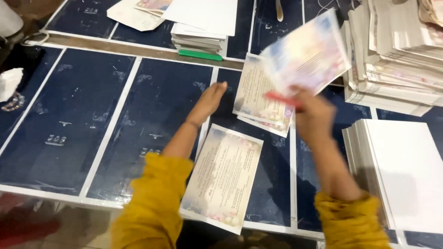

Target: Folding printed paper inserts and assembling them into invitation covers at a workstation.

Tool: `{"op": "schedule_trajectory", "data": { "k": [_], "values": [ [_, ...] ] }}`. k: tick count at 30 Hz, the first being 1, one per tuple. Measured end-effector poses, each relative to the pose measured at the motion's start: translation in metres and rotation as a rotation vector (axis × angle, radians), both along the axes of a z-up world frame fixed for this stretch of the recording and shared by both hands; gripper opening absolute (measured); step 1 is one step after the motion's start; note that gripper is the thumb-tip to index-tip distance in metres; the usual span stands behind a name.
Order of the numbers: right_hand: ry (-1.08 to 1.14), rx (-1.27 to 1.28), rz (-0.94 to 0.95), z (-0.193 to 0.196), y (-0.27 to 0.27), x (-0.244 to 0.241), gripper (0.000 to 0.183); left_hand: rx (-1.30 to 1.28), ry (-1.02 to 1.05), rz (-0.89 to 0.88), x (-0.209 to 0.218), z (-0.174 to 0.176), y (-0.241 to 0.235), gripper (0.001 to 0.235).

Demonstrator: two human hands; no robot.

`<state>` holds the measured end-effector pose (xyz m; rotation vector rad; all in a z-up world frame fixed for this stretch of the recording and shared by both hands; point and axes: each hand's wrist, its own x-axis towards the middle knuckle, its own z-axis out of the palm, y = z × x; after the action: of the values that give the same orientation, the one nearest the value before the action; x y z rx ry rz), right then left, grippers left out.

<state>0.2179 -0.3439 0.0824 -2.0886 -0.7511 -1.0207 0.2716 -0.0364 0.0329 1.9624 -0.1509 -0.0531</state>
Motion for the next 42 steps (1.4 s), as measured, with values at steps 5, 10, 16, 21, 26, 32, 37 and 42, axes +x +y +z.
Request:
{"op": "schedule_trajectory", "data": {
  "k": [5,10,16,21,26,32,37,42],
  "values": [
    [0.702,-0.412,-0.436,-0.086,0.011,-0.024,0.055,-0.09,0.122,0.129,0.079,-0.092,-0.056,0.062],
    [0.683,-0.229,-0.625,-0.134,-0.07,0.023,0.058,0.235,-0.003,0.168,0.106,-0.111,-0.071,0.066],
    [0.876,-0.016,-0.433,-0.119,-0.045,0.063,0.076,0.489,0.024,0.11,0.077,-0.05,-0.089,0.087],
    [0.94,0.197,-0.399,-0.127,-0.046,0.074,0.063,0.413,0.019,0.049,0.053,-0.045,-0.113,0.102],
    [0.927,0.492,-0.31,-0.11,-0.064,0.043,0.036,0.348,0.047,0.072,0.06,-0.087,-0.144,0.097],
    [0.878,0.505,-0.321,-0.11,-0.094,0.004,0.021,0.281,-0.071,-0.113,0.026,-0.089,-0.135,0.093],
    [0.932,0.253,-0.384,-0.103,-0.114,-0.072,0.033,0.519,-0.156,-0.126,-0.069,-0.019,-0.009,0.065],
    [0.876,-0.086,-0.236,-0.112,-0.125,-0.149,0.059,0.65,0.348,0.088,-0.204,0.008,0.045,0.061]
  ]
}}
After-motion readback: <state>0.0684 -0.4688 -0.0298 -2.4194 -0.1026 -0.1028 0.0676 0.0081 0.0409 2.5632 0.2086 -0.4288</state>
